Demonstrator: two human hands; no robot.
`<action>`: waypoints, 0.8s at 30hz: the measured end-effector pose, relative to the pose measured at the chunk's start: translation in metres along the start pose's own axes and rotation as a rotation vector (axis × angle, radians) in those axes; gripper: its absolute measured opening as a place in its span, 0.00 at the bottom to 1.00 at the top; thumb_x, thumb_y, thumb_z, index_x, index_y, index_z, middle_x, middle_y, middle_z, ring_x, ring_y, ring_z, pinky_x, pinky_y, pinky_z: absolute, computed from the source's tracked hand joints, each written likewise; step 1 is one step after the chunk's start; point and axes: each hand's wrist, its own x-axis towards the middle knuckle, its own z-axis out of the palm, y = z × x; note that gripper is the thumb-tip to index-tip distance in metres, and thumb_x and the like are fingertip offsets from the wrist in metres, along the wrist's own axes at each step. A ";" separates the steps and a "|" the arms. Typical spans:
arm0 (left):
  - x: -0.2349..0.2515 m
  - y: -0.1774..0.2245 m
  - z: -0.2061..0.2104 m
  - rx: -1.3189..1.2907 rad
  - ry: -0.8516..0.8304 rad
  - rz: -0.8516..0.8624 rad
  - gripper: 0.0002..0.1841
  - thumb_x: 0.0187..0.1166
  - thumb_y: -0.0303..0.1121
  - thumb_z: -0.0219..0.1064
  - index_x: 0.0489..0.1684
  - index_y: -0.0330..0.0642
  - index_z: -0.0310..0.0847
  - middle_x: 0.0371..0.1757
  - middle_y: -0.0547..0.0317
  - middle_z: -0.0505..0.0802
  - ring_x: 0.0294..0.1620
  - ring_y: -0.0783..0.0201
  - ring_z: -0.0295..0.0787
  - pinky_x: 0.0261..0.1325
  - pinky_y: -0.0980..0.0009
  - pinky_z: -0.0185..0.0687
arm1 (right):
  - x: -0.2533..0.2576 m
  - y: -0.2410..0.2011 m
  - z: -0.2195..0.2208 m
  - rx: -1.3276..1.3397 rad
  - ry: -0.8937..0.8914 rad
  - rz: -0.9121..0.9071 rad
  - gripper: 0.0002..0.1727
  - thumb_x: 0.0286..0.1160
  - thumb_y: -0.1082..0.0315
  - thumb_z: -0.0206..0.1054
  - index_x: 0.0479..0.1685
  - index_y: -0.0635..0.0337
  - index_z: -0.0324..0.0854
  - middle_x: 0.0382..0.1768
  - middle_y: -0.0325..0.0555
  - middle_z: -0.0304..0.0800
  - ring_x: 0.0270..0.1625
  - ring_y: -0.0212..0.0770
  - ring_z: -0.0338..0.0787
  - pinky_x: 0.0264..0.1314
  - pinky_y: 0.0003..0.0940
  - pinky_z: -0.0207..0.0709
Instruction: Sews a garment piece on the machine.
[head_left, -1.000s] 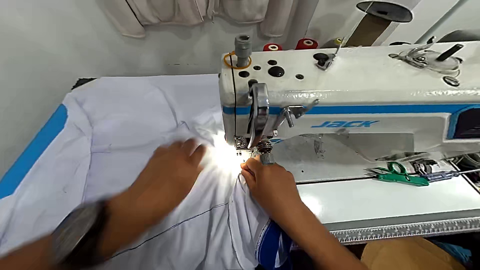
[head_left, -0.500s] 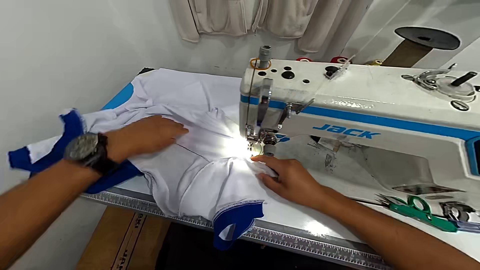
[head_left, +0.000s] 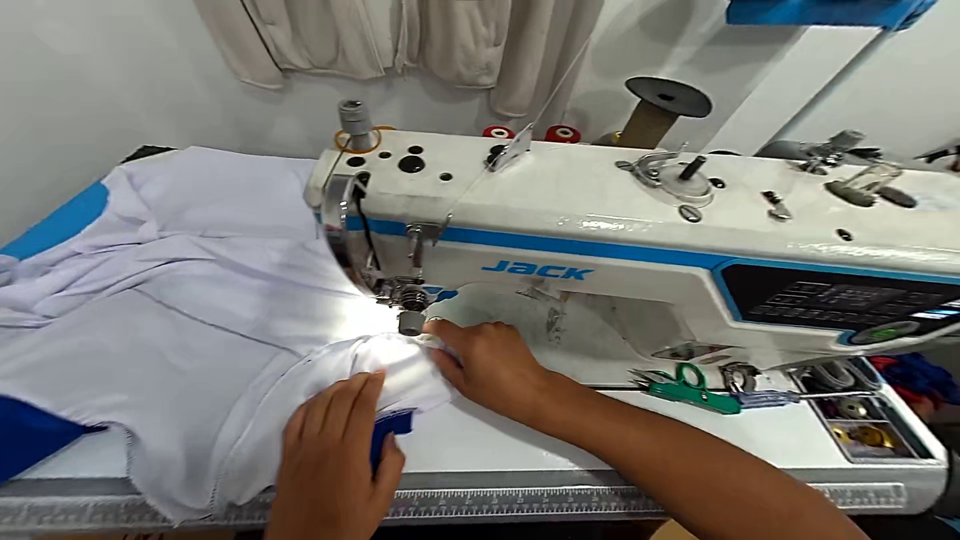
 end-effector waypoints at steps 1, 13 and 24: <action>-0.002 -0.009 -0.003 -0.040 -0.028 0.043 0.28 0.73 0.41 0.57 0.70 0.35 0.81 0.66 0.38 0.89 0.69 0.34 0.83 0.68 0.34 0.71 | 0.000 -0.001 0.000 -0.006 -0.026 0.012 0.17 0.79 0.61 0.65 0.63 0.46 0.88 0.20 0.41 0.87 0.23 0.45 0.88 0.24 0.47 0.78; -0.001 -0.062 -0.011 -0.182 -0.113 0.270 0.19 0.85 0.43 0.57 0.64 0.44 0.86 0.68 0.45 0.90 0.72 0.45 0.82 0.73 0.48 0.70 | 0.005 -0.009 -0.014 0.009 -0.251 0.043 0.21 0.86 0.59 0.59 0.74 0.48 0.81 0.33 0.47 0.92 0.36 0.51 0.92 0.35 0.52 0.80; -0.005 -0.060 -0.001 -0.188 0.059 0.264 0.19 0.86 0.45 0.54 0.59 0.49 0.88 0.65 0.55 0.92 0.70 0.55 0.85 0.73 0.55 0.72 | 0.000 -0.004 -0.005 -0.042 -0.162 -0.058 0.17 0.84 0.59 0.60 0.65 0.50 0.87 0.31 0.43 0.92 0.32 0.46 0.91 0.30 0.47 0.80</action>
